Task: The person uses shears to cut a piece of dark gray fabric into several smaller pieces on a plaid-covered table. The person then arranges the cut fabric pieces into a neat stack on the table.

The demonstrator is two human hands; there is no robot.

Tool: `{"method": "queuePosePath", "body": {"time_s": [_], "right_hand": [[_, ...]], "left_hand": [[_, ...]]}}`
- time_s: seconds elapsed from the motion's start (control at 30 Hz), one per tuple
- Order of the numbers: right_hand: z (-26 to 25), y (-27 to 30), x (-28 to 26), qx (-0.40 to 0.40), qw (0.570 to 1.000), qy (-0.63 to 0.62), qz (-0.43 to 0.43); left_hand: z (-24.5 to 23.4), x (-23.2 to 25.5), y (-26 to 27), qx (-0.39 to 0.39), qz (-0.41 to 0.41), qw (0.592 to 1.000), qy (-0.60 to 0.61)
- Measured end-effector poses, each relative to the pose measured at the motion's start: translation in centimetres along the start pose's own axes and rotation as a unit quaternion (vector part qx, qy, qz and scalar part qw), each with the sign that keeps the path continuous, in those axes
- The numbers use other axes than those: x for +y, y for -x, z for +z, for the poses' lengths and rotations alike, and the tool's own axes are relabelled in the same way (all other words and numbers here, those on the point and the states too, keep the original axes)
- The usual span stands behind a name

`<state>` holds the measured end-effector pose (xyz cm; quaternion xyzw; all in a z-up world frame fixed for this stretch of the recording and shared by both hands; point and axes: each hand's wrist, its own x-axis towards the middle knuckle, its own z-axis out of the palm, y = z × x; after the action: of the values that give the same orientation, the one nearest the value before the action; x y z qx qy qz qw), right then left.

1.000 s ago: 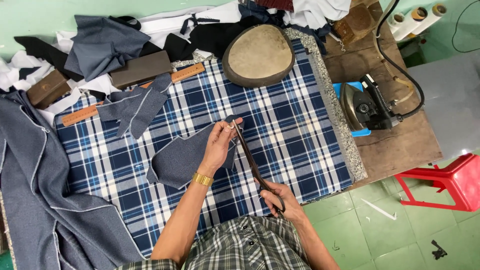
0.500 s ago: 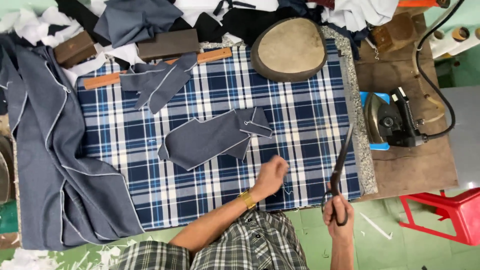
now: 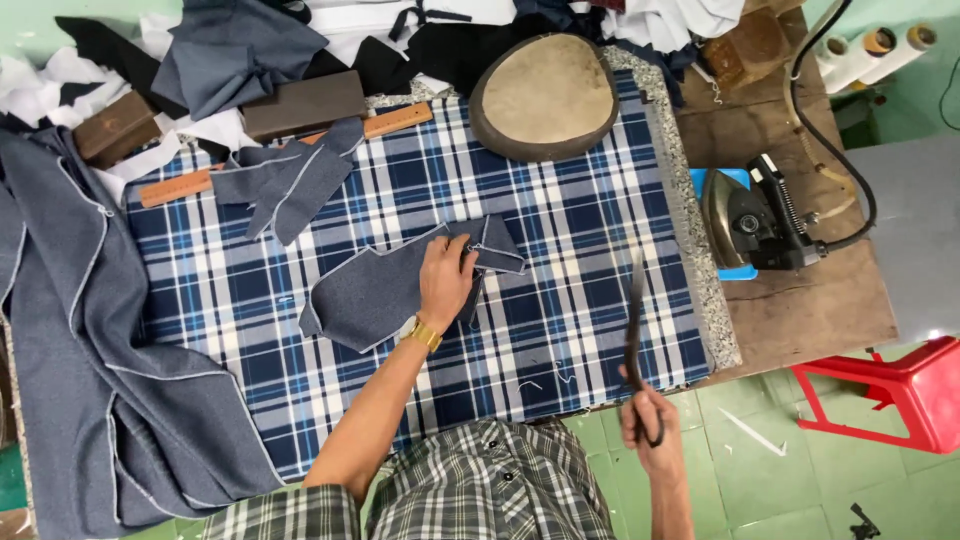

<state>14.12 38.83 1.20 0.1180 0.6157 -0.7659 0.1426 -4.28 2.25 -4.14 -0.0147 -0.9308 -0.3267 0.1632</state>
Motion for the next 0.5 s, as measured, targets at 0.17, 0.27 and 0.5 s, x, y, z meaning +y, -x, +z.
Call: {"method": "queuePosePath", "body": {"time_s": [0.17,0.27,0.5], "right_hand": [[3.3,-1.8,0.7,-0.093,0.994,0.021,0.05],[6.8,-2.4,-1.5,-0.117,0.987,0.056,0.092],[9.5,-4.9,0.8,-0.164,0.979,0.054,0.109]], "left_hand": [[2.3,-1.8,-0.7,-0.03,0.027,0.998,-0.038],[2.1,-1.9,-0.1,-0.016,0.002,1.0,0.014],[0.3,-0.3,1.0,0.018,-0.044,0.994,0.1]]}}
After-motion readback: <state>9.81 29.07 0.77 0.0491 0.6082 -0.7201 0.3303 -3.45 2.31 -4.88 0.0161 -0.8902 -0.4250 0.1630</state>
